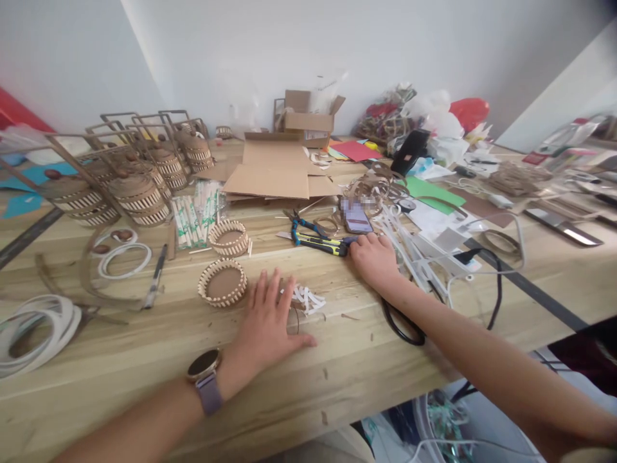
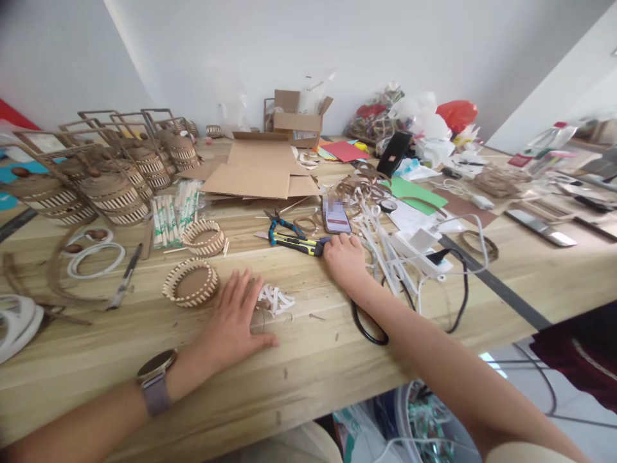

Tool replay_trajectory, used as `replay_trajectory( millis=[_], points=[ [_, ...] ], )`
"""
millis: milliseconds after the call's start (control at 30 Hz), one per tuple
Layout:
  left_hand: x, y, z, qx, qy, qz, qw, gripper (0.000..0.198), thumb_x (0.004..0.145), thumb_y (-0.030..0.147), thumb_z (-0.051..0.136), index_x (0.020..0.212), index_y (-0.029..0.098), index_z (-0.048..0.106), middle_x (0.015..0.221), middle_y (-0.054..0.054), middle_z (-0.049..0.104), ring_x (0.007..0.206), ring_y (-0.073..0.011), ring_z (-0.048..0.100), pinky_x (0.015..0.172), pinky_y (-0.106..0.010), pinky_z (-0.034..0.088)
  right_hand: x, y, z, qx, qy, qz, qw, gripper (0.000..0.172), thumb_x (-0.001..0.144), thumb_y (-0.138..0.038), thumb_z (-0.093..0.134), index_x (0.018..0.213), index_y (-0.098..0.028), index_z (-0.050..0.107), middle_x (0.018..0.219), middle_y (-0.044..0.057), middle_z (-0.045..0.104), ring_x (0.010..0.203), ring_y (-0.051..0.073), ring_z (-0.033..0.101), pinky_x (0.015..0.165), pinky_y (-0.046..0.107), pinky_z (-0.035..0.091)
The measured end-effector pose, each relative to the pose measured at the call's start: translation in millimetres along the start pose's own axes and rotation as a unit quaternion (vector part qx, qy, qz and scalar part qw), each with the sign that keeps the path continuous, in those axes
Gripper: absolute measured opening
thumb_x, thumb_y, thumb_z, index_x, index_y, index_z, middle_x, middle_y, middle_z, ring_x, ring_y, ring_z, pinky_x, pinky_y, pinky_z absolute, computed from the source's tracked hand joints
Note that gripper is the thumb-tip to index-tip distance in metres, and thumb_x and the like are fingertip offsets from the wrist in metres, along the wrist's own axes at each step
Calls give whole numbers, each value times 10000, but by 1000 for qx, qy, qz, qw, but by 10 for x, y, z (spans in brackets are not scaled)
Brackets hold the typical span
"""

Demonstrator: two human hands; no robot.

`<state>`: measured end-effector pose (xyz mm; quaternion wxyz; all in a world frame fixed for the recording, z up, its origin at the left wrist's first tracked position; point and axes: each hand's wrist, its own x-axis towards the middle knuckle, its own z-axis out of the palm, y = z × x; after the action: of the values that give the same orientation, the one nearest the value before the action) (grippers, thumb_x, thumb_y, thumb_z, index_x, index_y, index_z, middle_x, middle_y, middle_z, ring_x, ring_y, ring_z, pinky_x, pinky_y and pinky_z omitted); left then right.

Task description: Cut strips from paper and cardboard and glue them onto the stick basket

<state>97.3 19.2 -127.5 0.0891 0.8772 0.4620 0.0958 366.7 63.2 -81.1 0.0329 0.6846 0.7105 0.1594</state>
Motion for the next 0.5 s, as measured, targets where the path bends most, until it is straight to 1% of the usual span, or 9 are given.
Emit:
replay_trajectory(
  millis=[67,133,267,300,333,400,433,500],
  points=[
    [3,20,-11,9,8,-11,1000,1183,633,832,660,1549,180,292,1626,-227,204,1486,-484,130,1171,-670,153,-38,-14,-26,-4,2,-12,1000,291,914,-75,426,874,-79,713,884,180,675,911,297,541,756,387,304],
    [13,37,-21,12,10,-20,1000,1179,629,817,681,1547,184,296,1624,-229,207,1485,-490,125,1167,-679,139,-153,-50,-52,0,2,-27,1000,268,920,-96,446,882,-84,710,889,176,672,921,302,546,766,392,329],
    [65,65,-40,-6,-6,-23,1000,1203,625,810,693,1559,183,266,1629,-237,178,1479,-497,138,1159,-665,194,-575,-245,-80,39,-15,-85,995,227,943,-150,487,896,-141,709,891,122,678,880,261,579,780,366,421],
    [86,76,-44,-14,-11,-15,1000,1212,627,820,680,1562,173,259,1629,-244,171,1478,-497,144,1158,-656,211,-697,-314,-82,65,-18,-106,992,223,938,-131,486,908,-148,706,896,111,679,864,246,589,789,355,451],
    [110,89,-47,-22,-15,-1,1000,1220,632,833,662,1564,160,251,1628,-251,162,1478,-496,148,1158,-648,224,-813,-384,-85,117,-10,-132,984,229,927,-103,480,954,-142,704,925,117,682,880,245,598,811,357,479],
    [160,123,-51,-39,-22,39,998,1236,634,861,621,1566,143,241,1628,-262,143,1479,-493,149,1157,-641,235,-1011,-511,-95,231,14,-167,958,304,913,-67,451,1088,-151,684,1005,128,686,952,253,615,861,384,522],
    [185,143,-53,-46,-24,63,997,1235,633,873,604,1567,149,244,1629,-261,141,1478,-491,153,1155,-646,234,-1087,-559,-106,285,20,-176,942,355,904,-55,439,1156,-163,664,1055,132,686,998,256,620,884,402,535],
    [230,185,-54,-55,-31,106,992,1189,640,878,587,1561,192,277,1629,-238,172,1473,-488,177,1147,-663,229,-1194,-607,-148,366,32,-167,915,429,894,-47,417,1238,-193,628,1133,133,681,1070,253,626,914,423,546]
  ],
)
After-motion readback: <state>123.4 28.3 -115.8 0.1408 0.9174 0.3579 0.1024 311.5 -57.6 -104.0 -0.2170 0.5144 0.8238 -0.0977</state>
